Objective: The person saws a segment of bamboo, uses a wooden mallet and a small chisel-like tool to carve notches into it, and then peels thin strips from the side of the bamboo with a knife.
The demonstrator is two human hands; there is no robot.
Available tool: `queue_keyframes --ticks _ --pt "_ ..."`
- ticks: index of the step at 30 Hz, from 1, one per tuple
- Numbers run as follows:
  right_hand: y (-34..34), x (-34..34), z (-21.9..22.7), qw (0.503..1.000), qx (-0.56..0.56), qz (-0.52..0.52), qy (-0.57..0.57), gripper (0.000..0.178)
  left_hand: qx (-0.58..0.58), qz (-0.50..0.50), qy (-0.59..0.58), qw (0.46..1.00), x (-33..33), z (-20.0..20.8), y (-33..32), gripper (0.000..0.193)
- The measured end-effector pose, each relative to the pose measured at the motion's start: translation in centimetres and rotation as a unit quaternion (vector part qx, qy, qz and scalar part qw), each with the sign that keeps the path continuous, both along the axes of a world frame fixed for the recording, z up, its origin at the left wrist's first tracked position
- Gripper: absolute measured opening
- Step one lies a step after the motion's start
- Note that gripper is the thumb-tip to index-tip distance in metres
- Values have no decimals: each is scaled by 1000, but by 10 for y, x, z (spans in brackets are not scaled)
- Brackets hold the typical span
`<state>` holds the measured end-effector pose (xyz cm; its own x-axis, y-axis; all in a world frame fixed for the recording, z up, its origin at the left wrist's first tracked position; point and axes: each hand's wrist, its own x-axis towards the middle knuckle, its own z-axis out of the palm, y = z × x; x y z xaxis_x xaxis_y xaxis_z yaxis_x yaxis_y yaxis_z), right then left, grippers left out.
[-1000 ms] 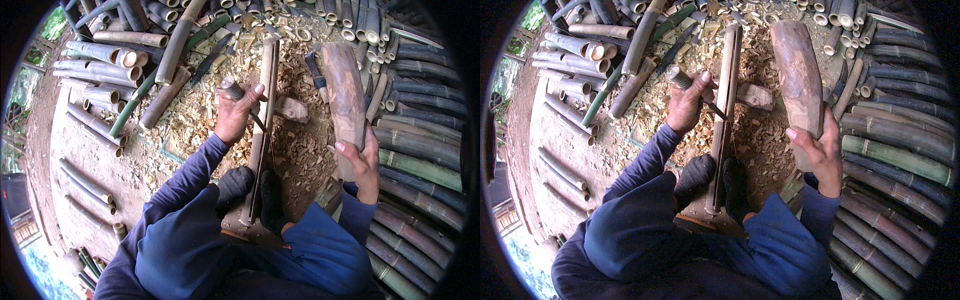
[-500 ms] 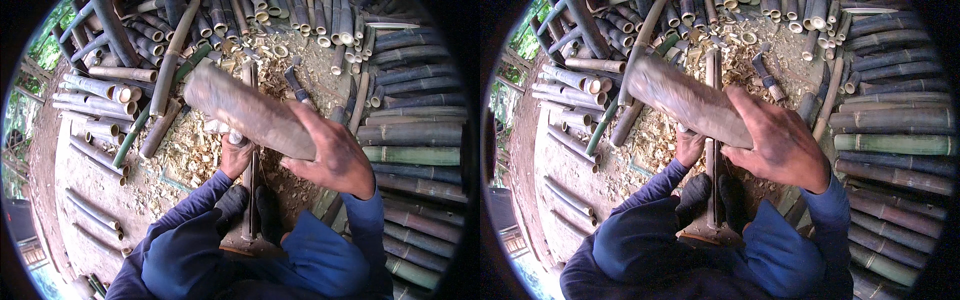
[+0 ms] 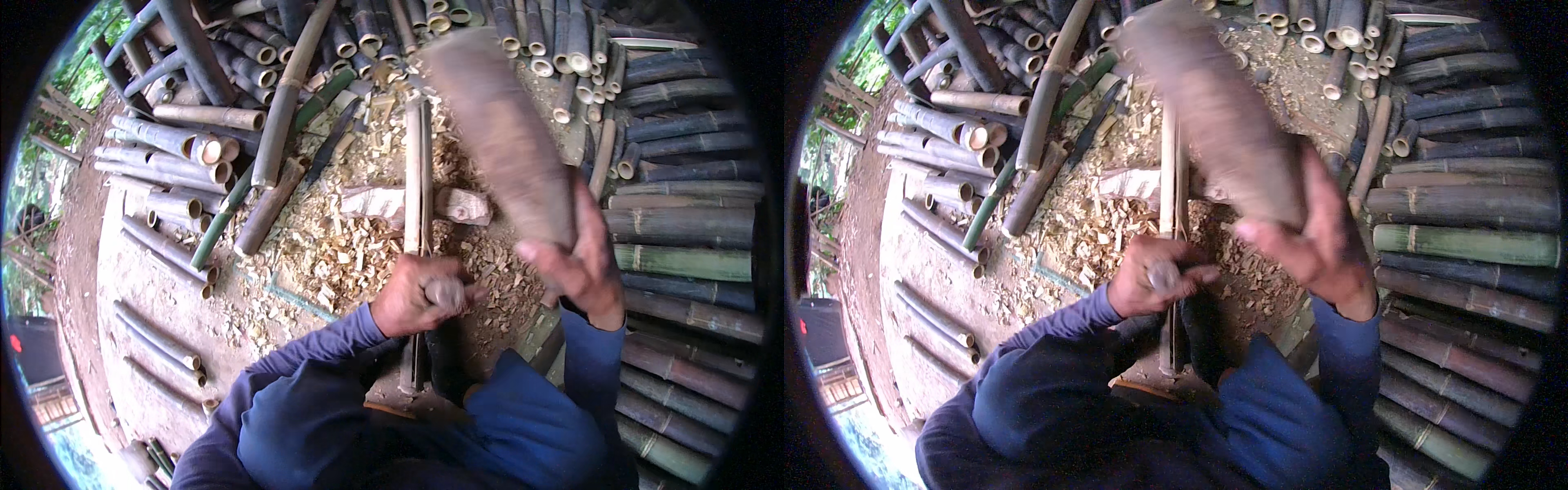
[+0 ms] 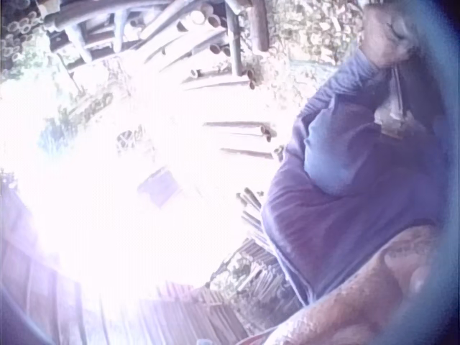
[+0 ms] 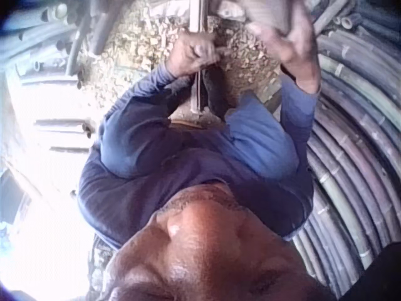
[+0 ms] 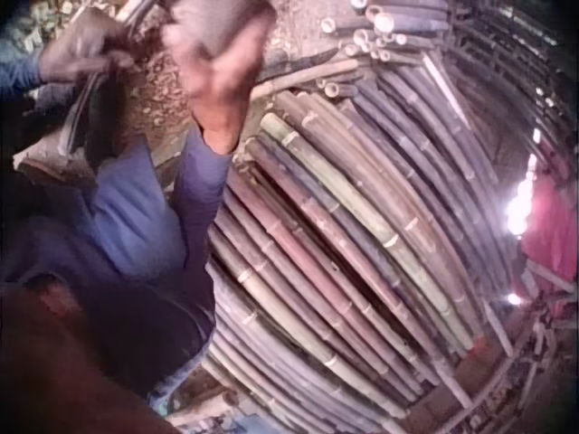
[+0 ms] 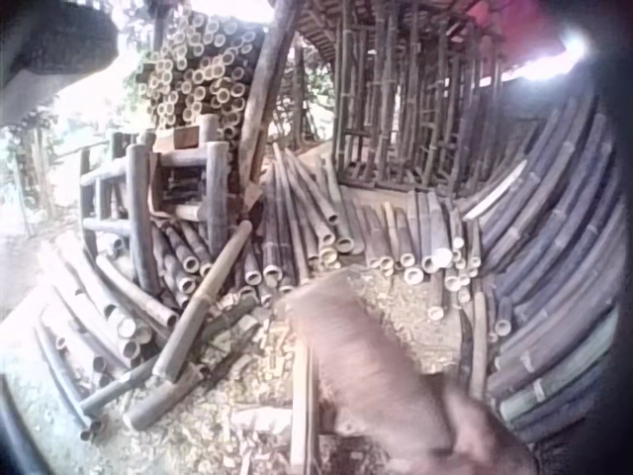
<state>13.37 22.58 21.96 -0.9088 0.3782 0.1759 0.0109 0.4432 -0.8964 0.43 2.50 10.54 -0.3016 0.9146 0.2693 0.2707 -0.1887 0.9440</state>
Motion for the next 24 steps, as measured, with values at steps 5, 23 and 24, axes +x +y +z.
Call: queue_keyframes --ticks 5,23,24 --pt "9 87 -138 954 -1 -237 -184 93 -238 255 127 928 -86 -31 -7 22" --pt "185 -70 -276 903 301 -142 -273 69 -236 106 -283 923 6 -145 -45 58" --pt "188 -70 -285 898 314 -113 -286 71 -218 94 -361 902 10 -143 -39 58"
